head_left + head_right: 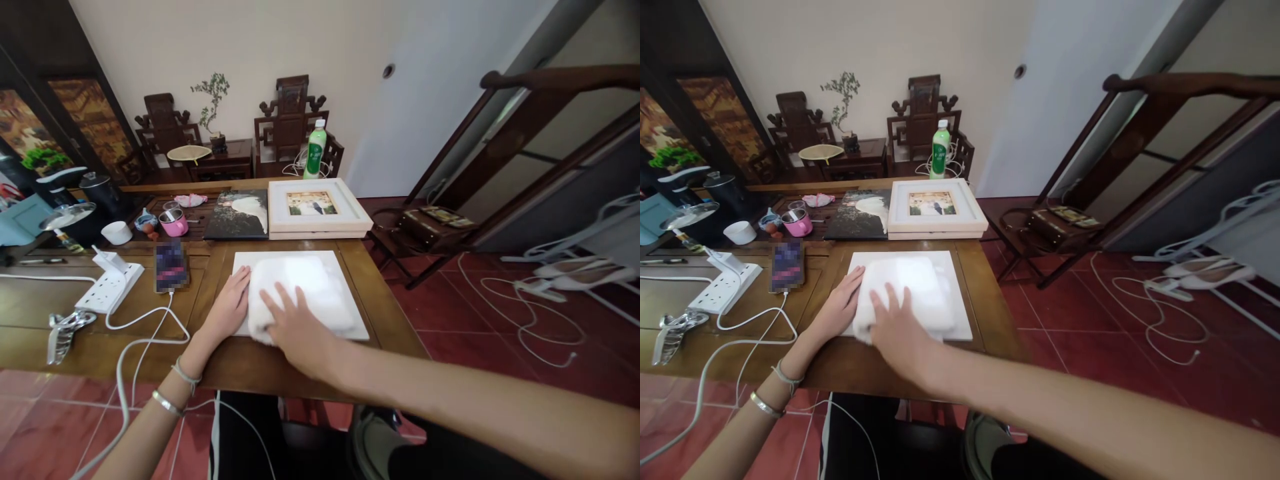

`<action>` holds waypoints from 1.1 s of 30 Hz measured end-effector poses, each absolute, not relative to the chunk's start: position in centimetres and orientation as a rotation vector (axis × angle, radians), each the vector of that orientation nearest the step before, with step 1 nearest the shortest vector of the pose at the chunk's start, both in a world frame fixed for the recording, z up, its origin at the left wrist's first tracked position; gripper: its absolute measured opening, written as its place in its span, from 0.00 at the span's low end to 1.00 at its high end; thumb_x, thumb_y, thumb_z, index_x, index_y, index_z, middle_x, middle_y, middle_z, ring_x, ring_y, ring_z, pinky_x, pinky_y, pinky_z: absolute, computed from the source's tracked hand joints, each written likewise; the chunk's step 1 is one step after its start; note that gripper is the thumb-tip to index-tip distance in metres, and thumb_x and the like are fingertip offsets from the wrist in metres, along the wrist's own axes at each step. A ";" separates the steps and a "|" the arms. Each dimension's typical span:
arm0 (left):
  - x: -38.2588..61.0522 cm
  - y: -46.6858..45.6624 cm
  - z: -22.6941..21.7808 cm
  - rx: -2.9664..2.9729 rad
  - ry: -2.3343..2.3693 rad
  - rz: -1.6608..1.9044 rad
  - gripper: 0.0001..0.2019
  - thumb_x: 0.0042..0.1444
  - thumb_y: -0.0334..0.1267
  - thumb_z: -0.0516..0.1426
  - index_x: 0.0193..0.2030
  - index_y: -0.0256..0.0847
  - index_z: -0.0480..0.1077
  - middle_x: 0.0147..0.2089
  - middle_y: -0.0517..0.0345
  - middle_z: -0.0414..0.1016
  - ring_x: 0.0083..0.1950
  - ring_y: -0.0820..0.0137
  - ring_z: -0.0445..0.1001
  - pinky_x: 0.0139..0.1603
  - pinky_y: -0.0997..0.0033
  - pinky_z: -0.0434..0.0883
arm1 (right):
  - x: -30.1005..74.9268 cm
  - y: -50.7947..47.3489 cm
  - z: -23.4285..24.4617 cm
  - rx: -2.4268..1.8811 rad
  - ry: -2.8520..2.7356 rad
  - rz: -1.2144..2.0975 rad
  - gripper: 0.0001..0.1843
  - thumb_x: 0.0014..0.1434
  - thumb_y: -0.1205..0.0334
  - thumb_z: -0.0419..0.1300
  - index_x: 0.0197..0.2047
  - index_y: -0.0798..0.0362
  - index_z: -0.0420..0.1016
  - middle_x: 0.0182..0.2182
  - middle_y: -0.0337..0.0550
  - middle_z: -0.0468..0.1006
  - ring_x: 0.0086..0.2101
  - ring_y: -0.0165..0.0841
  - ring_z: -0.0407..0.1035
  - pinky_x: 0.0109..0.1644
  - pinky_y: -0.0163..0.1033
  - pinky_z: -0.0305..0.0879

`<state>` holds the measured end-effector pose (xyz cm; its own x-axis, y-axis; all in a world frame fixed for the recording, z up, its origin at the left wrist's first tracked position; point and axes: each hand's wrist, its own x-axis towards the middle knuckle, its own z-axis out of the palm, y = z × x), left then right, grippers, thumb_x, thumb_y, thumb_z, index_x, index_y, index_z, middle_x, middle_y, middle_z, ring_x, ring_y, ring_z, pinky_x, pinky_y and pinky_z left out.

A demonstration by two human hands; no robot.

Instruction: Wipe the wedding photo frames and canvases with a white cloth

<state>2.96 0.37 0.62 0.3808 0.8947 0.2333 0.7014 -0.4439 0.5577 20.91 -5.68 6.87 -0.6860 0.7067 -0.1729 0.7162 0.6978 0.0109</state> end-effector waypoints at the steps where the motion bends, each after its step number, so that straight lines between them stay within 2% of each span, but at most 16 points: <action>1: 2.9 0.3 0.7 2.277 1.385 0.724 0.23 0.64 0.36 0.43 0.64 0.34 0.60 0.69 0.44 0.56 0.71 0.63 0.51 0.70 0.52 0.49 | 21.0 -7.1 7.1 1.105 2.733 -0.128 0.18 0.57 0.66 0.57 0.50 0.56 0.77 0.67 0.61 0.47 0.63 0.67 0.40 0.59 0.74 0.43; 5: 2.9 0.3 0.9 2.276 1.378 0.728 0.23 0.64 0.37 0.43 0.63 0.34 0.61 0.68 0.43 0.56 0.71 0.62 0.51 0.70 0.51 0.49 | 21.7 -9.7 8.5 0.939 2.694 -0.299 0.22 0.51 0.65 0.62 0.51 0.55 0.76 0.67 0.58 0.48 0.64 0.64 0.39 0.60 0.71 0.44; 8: 2.9 0.4 0.8 2.267 1.378 0.721 0.23 0.64 0.37 0.44 0.63 0.34 0.61 0.68 0.43 0.56 0.70 0.62 0.52 0.70 0.51 0.49 | 22.5 -7.8 9.5 0.989 2.698 -0.392 0.24 0.52 0.72 0.56 0.53 0.57 0.74 0.66 0.55 0.54 0.64 0.56 0.44 0.62 0.63 0.49; 11: 2.8 0.6 0.6 2.236 1.389 0.726 0.23 0.64 0.40 0.44 0.64 0.34 0.60 0.69 0.44 0.55 0.70 0.61 0.51 0.70 0.52 0.49 | 23.2 -3.9 9.5 1.159 2.694 -0.416 0.29 0.51 0.77 0.51 0.56 0.58 0.71 0.66 0.52 0.54 0.65 0.51 0.43 0.64 0.60 0.47; 14: 2.9 0.5 0.9 2.159 1.405 0.791 0.24 0.65 0.43 0.44 0.64 0.34 0.60 0.68 0.45 0.57 0.70 0.62 0.53 0.70 0.55 0.49 | 22.9 -0.3 8.8 1.311 2.693 -0.395 0.30 0.51 0.78 0.50 0.58 0.59 0.69 0.67 0.53 0.51 0.65 0.54 0.40 0.63 0.64 0.45; 18: 3.1 0.1 1.5 2.091 1.375 0.926 0.27 0.66 0.46 0.41 0.65 0.33 0.57 0.68 0.45 0.57 0.69 0.63 0.55 0.70 0.58 0.50 | 20.7 1.4 7.9 1.455 2.705 -0.331 0.28 0.53 0.75 0.50 0.57 0.60 0.69 0.67 0.56 0.52 0.64 0.59 0.41 0.60 0.70 0.46; 23: 3.0 -0.4 2.1 2.050 1.329 1.114 0.28 0.66 0.50 0.38 0.68 0.38 0.53 0.71 0.51 0.52 0.71 0.65 0.49 0.71 0.60 0.47 | 19.4 -1.9 7.6 1.062 2.863 -0.212 0.22 0.54 0.73 0.53 0.51 0.59 0.75 0.67 0.57 0.51 0.65 0.60 0.39 0.62 0.70 0.39; 26: 2.9 -0.4 2.0 2.062 1.339 1.159 0.28 0.67 0.50 0.37 0.69 0.40 0.51 0.72 0.54 0.49 0.72 0.66 0.46 0.71 0.58 0.45 | 20.6 -4.4 8.3 0.781 2.940 -0.283 0.21 0.52 0.75 0.53 0.48 0.58 0.76 0.66 0.53 0.55 0.64 0.56 0.43 0.62 0.67 0.43; 29: 3.1 -0.4 1.7 2.049 1.387 1.102 0.28 0.67 0.49 0.37 0.69 0.37 0.51 0.71 0.51 0.50 0.72 0.66 0.48 0.71 0.59 0.46 | 22.4 -5.4 9.5 0.640 2.889 -0.432 0.22 0.49 0.77 0.52 0.43 0.54 0.78 0.63 0.48 0.62 0.63 0.51 0.49 0.62 0.62 0.48; 31: 3.2 -0.3 1.5 2.065 1.405 1.003 0.28 0.66 0.48 0.38 0.68 0.34 0.53 0.70 0.47 0.52 0.71 0.65 0.50 0.71 0.58 0.48 | 23.6 -4.9 10.3 0.663 2.847 -0.537 0.21 0.47 0.79 0.51 0.38 0.52 0.78 0.56 0.48 0.72 0.60 0.48 0.57 0.59 0.56 0.54; 33: 3.4 -0.3 1.4 2.101 1.412 0.894 0.27 0.66 0.46 0.40 0.66 0.32 0.56 0.69 0.45 0.54 0.71 0.64 0.51 0.71 0.56 0.48 | 24.6 -3.6 10.8 0.780 2.794 -0.631 0.19 0.45 0.78 0.51 0.34 0.52 0.77 0.45 0.47 0.79 0.52 0.45 0.67 0.52 0.47 0.61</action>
<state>3.42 -0.27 1.37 0.2647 0.9280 0.2621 0.6340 -0.3723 0.6778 24.61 -3.56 10.84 -0.8479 0.4544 -0.2729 0.5276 0.7732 -0.3518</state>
